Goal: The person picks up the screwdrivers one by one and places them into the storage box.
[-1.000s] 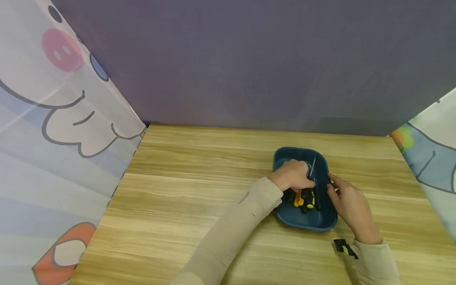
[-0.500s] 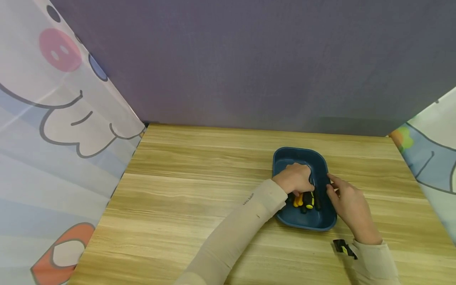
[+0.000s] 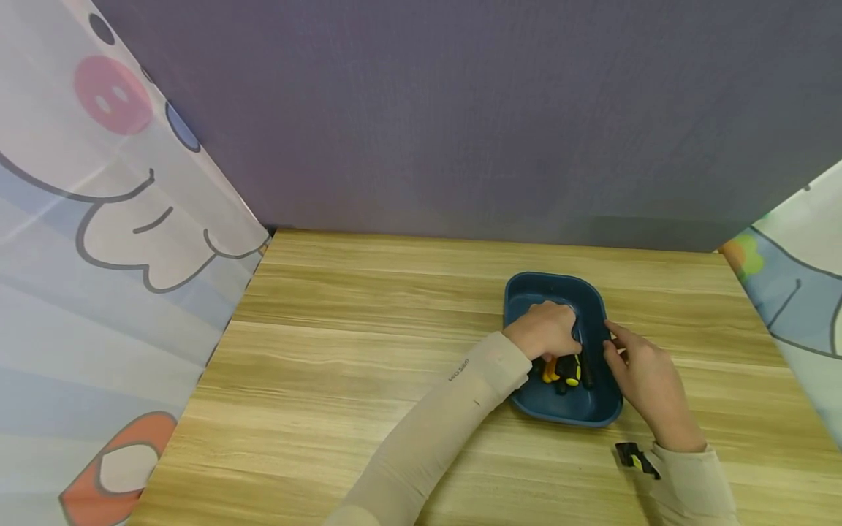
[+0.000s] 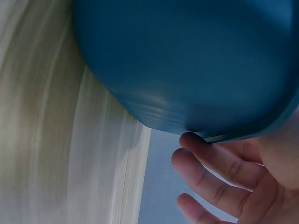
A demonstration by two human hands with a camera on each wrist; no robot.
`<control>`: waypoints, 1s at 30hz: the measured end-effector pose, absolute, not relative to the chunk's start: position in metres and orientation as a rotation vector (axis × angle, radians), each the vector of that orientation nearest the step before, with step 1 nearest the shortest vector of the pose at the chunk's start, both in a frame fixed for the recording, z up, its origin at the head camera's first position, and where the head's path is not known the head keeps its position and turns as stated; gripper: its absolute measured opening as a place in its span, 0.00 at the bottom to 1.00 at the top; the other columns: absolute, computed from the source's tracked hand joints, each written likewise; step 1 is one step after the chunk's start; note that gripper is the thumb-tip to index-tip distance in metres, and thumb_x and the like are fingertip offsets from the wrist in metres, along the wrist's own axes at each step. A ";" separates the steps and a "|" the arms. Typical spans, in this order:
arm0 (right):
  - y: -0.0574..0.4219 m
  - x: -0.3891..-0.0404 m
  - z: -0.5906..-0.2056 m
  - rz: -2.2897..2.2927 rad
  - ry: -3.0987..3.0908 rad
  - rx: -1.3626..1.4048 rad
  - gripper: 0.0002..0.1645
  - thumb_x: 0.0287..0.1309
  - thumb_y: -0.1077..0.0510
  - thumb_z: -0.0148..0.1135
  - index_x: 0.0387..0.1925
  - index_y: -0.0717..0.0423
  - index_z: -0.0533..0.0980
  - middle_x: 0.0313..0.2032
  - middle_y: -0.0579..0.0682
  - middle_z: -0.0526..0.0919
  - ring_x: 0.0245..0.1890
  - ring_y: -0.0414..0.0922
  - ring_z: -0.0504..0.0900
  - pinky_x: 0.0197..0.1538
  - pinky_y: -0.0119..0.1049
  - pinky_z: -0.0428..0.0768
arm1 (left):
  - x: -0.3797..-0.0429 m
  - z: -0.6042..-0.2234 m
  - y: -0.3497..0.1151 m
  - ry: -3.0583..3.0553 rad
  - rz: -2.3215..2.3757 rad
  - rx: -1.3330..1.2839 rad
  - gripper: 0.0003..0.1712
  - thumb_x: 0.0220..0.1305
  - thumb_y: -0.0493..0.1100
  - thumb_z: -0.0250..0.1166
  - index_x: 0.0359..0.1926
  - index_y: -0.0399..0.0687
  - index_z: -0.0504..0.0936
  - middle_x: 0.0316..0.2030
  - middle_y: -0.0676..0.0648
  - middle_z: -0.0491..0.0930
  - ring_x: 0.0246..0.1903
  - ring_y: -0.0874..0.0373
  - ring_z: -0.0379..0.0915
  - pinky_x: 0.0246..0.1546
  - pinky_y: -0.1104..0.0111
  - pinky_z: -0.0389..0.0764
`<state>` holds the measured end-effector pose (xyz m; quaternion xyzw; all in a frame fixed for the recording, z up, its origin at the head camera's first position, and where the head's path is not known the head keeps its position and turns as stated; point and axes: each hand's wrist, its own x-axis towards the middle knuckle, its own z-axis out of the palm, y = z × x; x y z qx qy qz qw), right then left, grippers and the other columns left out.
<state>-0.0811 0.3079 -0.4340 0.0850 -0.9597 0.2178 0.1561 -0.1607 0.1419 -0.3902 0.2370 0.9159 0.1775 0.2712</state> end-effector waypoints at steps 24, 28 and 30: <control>0.312 -0.089 -0.435 0.542 -2.676 0.336 0.23 0.56 0.66 0.68 0.55 0.68 0.78 0.34 0.63 0.84 0.23 0.53 0.80 0.20 0.44 0.74 | -0.146 -0.368 0.097 2.589 0.672 0.894 0.30 0.69 0.48 0.65 0.09 0.51 0.67 0.07 0.56 0.58 0.06 0.65 0.57 0.10 0.76 0.58; 0.308 -0.088 -0.432 0.498 -2.534 0.358 0.25 0.50 0.67 0.72 0.52 0.67 0.80 0.37 0.67 0.83 0.29 0.61 0.81 0.26 0.57 0.77 | -0.140 -0.366 0.079 2.625 0.768 0.913 0.31 0.69 0.47 0.65 0.10 0.51 0.63 0.08 0.56 0.55 0.06 0.65 0.53 0.10 0.76 0.54; 0.303 -0.088 -0.428 0.497 -2.509 0.365 0.25 0.49 0.67 0.72 0.52 0.67 0.80 0.38 0.67 0.83 0.32 0.61 0.81 0.29 0.59 0.76 | -0.137 -0.364 0.069 2.645 0.795 0.906 0.31 0.70 0.47 0.65 0.11 0.52 0.62 0.08 0.56 0.54 0.06 0.65 0.50 0.10 0.76 0.53</control>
